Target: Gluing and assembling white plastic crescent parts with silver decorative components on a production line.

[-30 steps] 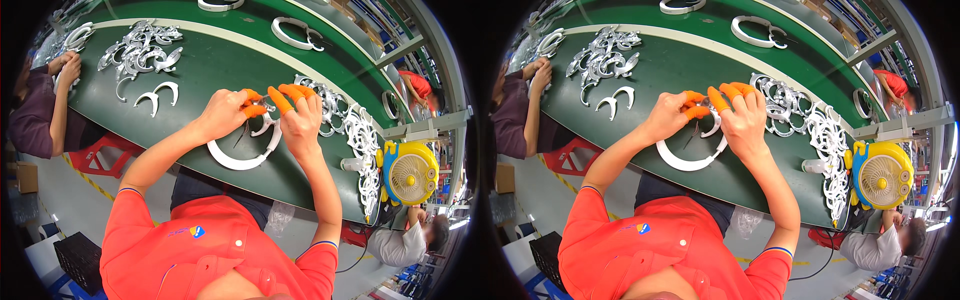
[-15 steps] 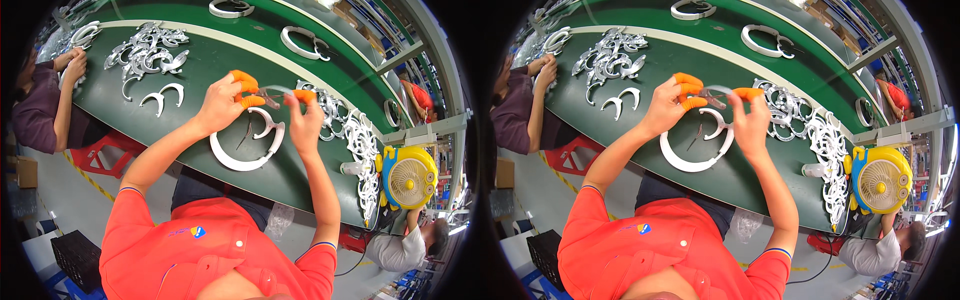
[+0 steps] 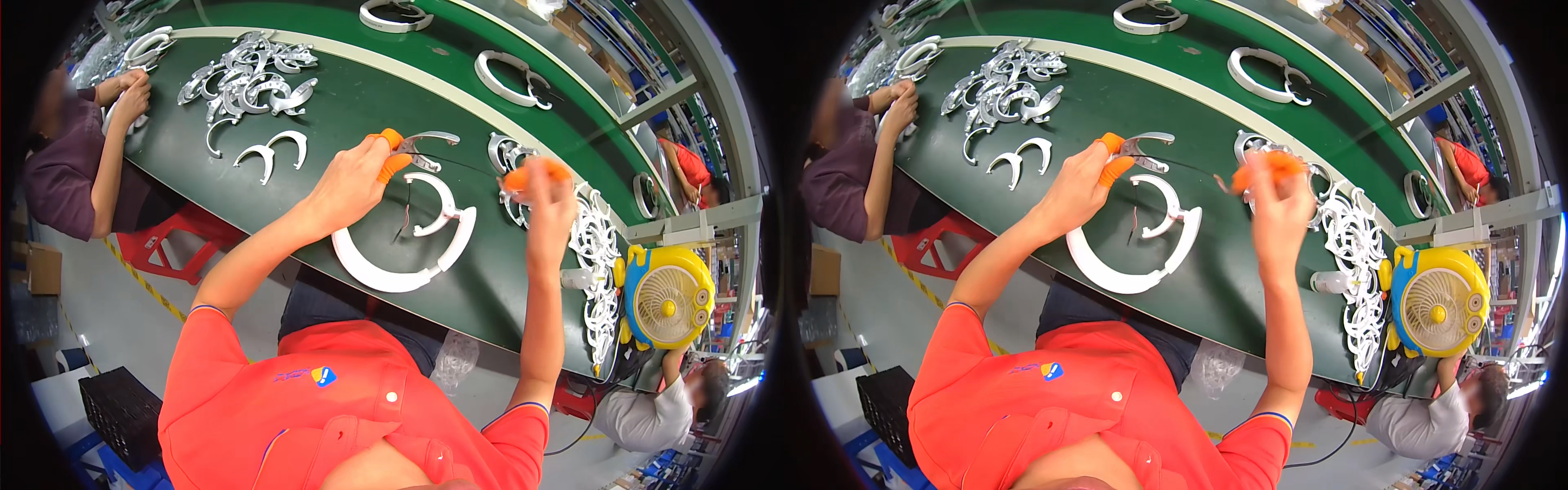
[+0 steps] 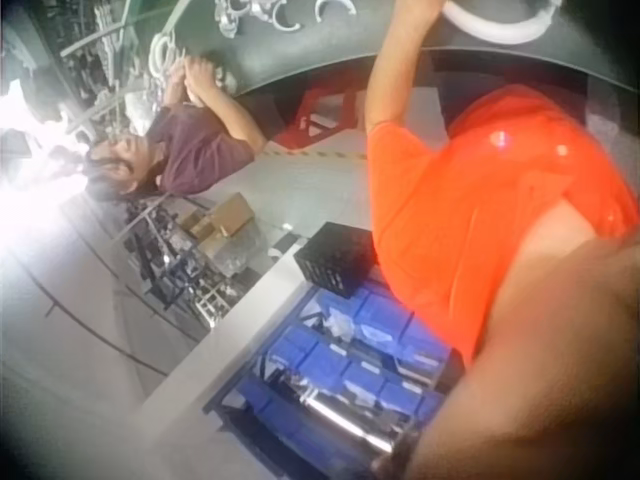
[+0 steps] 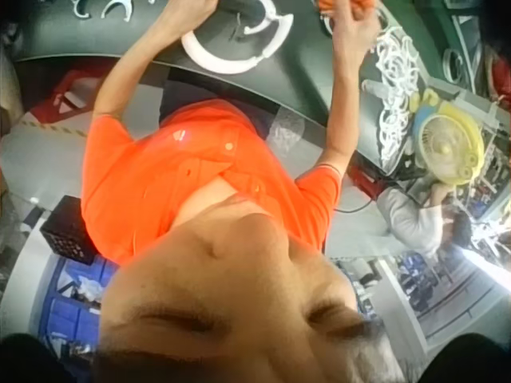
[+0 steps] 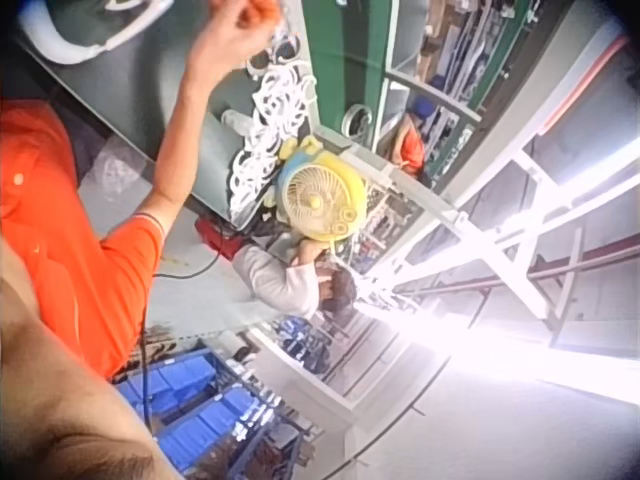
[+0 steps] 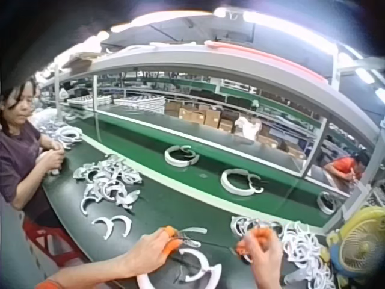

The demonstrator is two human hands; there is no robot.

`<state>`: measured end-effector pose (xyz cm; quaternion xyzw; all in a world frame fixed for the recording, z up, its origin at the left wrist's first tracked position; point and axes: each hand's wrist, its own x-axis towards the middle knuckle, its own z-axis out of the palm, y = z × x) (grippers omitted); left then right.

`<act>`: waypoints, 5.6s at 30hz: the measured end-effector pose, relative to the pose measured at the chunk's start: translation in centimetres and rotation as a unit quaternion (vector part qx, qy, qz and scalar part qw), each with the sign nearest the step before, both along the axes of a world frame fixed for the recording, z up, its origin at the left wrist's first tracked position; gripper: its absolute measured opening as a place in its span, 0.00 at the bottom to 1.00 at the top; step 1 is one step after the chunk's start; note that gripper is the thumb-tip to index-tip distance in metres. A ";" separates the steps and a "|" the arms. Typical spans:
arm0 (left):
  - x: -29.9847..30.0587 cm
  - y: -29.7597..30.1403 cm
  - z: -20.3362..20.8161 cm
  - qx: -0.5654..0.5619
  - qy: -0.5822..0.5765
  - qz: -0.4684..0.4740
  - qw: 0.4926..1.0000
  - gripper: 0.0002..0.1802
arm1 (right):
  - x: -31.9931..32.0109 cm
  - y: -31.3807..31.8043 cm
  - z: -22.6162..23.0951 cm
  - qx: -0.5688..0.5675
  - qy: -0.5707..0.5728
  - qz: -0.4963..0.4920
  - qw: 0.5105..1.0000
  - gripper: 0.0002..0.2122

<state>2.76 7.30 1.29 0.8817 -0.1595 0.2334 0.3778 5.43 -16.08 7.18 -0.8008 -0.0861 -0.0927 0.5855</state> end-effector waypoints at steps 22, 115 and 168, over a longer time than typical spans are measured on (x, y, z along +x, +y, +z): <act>2.0 -1.5 -0.2 -0.028 0.073 -0.217 0.973 0.23 | 0.2 2.4 -4.7 -0.191 -0.166 0.154 0.955 0.11; 3.6 -1.2 -0.2 -0.172 0.028 -0.130 0.976 0.13 | 3.2 4.7 -5.6 -0.206 -0.571 -0.014 0.794 0.12; 0.1 0.2 -0.3 0.005 0.067 -0.028 0.997 0.12 | 3.0 5.1 -5.7 -0.078 -0.244 0.180 0.950 0.11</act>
